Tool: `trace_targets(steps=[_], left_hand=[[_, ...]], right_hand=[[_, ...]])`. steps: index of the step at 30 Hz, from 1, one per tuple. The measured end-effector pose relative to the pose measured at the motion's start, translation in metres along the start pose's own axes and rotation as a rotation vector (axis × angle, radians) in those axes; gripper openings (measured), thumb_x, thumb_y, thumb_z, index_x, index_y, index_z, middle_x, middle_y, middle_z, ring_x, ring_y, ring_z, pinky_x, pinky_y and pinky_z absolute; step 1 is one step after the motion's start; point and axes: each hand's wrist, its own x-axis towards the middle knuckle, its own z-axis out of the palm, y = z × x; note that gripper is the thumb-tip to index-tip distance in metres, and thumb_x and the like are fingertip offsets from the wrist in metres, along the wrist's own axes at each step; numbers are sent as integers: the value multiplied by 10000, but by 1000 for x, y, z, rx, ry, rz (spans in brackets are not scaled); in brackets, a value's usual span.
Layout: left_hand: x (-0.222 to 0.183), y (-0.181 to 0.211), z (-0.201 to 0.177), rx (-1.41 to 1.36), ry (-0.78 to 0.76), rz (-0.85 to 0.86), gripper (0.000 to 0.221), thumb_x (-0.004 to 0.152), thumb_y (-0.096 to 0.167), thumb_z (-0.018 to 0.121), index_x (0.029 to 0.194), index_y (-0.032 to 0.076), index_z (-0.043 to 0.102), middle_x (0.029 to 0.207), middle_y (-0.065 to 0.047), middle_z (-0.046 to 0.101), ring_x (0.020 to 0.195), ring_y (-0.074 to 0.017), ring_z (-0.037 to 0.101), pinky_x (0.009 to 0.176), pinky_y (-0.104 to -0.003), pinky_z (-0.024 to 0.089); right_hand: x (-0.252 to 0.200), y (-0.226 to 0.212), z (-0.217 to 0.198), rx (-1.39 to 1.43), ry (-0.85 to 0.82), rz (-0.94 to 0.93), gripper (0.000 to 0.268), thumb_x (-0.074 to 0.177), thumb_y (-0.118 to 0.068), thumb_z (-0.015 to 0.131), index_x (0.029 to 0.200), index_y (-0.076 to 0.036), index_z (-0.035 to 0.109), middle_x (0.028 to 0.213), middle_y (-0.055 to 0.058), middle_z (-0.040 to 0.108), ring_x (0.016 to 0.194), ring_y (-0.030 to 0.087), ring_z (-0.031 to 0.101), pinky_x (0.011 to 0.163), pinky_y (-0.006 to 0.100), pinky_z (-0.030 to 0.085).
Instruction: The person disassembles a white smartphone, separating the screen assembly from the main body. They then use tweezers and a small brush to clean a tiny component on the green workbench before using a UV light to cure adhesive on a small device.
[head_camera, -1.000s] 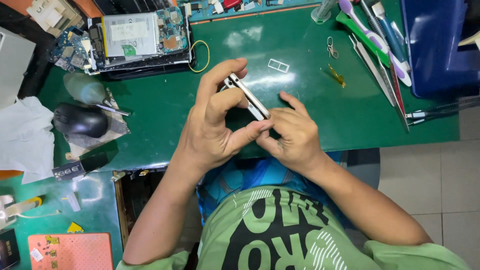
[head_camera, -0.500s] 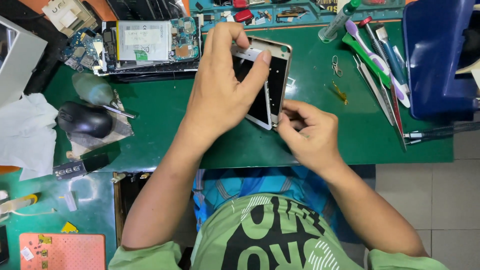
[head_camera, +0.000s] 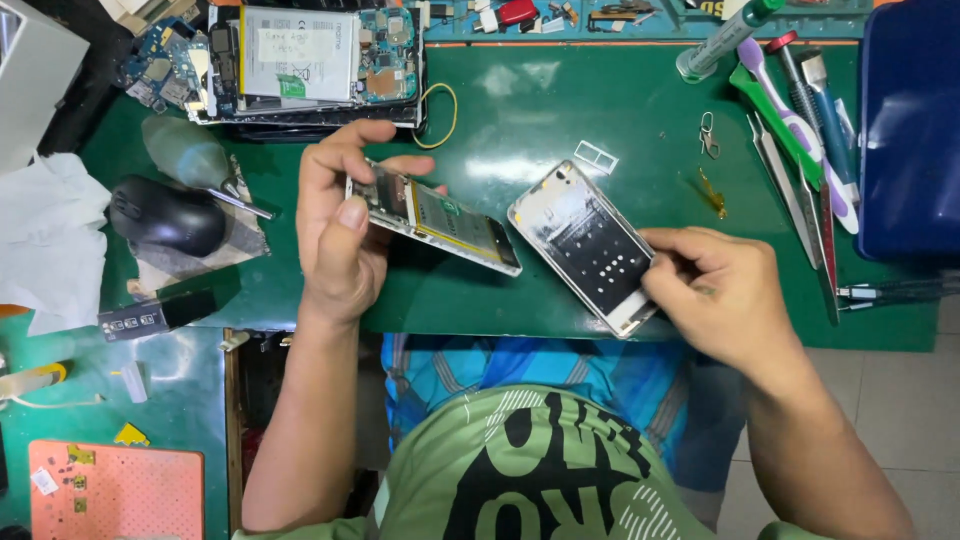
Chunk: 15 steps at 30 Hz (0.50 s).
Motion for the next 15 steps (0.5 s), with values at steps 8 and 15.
trace_targets(steps=[8, 15], left_hand=[[-29, 10, -17, 210, -103, 125, 280, 786, 305, 566, 868, 107, 386, 1112, -125, 366, 1059, -307, 511, 933, -463, 477], [-46, 32, -33, 426, -327, 38, 308, 622, 122, 712, 798, 87, 461, 1225, -259, 380, 1152, -410, 473, 1002, -450, 436]], right_hand=[[5, 10, -13, -143, -78, -171, 244, 784, -54, 509, 988, -3, 632, 791, 96, 594, 678, 166, 550, 631, 266, 429], [1, 15, -19, -520, -249, -321, 954, 506, -577, 679, 1254, -50, 412, 1016, 186, 445, 896, 315, 495, 732, 424, 444]])
